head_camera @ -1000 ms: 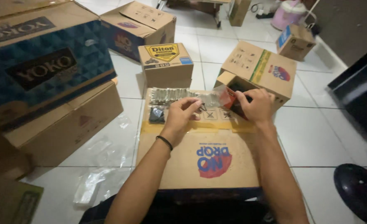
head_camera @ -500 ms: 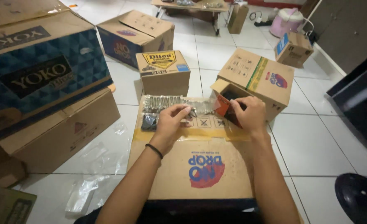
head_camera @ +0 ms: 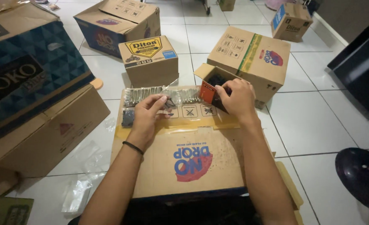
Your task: Bagging small metal bolts into plastic bags and organizing them in boxes.
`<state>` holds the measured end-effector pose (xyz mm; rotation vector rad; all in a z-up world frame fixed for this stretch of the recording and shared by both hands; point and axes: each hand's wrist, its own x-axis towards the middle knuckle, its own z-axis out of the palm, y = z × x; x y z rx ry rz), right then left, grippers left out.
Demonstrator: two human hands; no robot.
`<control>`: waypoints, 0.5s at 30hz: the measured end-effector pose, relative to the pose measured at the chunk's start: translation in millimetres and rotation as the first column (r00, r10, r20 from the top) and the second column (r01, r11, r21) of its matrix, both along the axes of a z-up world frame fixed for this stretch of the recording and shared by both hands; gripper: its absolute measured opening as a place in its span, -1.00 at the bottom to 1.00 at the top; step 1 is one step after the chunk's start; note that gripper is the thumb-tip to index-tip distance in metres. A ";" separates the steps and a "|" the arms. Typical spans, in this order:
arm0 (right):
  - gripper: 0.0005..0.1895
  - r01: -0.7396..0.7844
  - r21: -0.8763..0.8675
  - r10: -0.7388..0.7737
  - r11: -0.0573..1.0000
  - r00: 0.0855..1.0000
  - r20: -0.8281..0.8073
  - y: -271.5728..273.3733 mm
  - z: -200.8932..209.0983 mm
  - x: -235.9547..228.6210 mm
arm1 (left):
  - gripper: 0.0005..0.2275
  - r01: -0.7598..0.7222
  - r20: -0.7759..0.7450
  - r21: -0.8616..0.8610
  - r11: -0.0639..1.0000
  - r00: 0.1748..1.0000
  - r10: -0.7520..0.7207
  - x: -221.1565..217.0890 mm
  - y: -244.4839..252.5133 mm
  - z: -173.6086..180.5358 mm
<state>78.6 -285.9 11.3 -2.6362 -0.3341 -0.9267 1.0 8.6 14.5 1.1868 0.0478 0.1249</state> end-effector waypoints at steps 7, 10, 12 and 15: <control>-0.72 -0.032 0.029 0.033 0.999 0.999 -0.022 6.1 17.4 -10.5 | -0.84 -0.001 0.022 -0.033 0.999 1.000 0.002 8.8 0.6 -10.9; -0.80 -0.086 0.058 0.087 0.995 0.996 -0.027 6.4 19.0 -13.9 | -0.85 0.007 0.025 -0.034 0.999 1.000 -0.006 4.3 0.1 -7.8; -0.84 -0.106 0.103 0.111 0.989 0.993 -0.043 6.0 21.9 -15.2 | -0.86 0.025 0.032 -0.036 0.999 0.999 -0.024 1.5 -0.9 -2.5; -0.85 -0.109 0.096 0.113 0.989 0.993 -0.037 5.4 22.9 -14.4 | -0.85 0.029 0.031 -0.034 0.999 0.999 -0.028 8.0 0.0 -11.2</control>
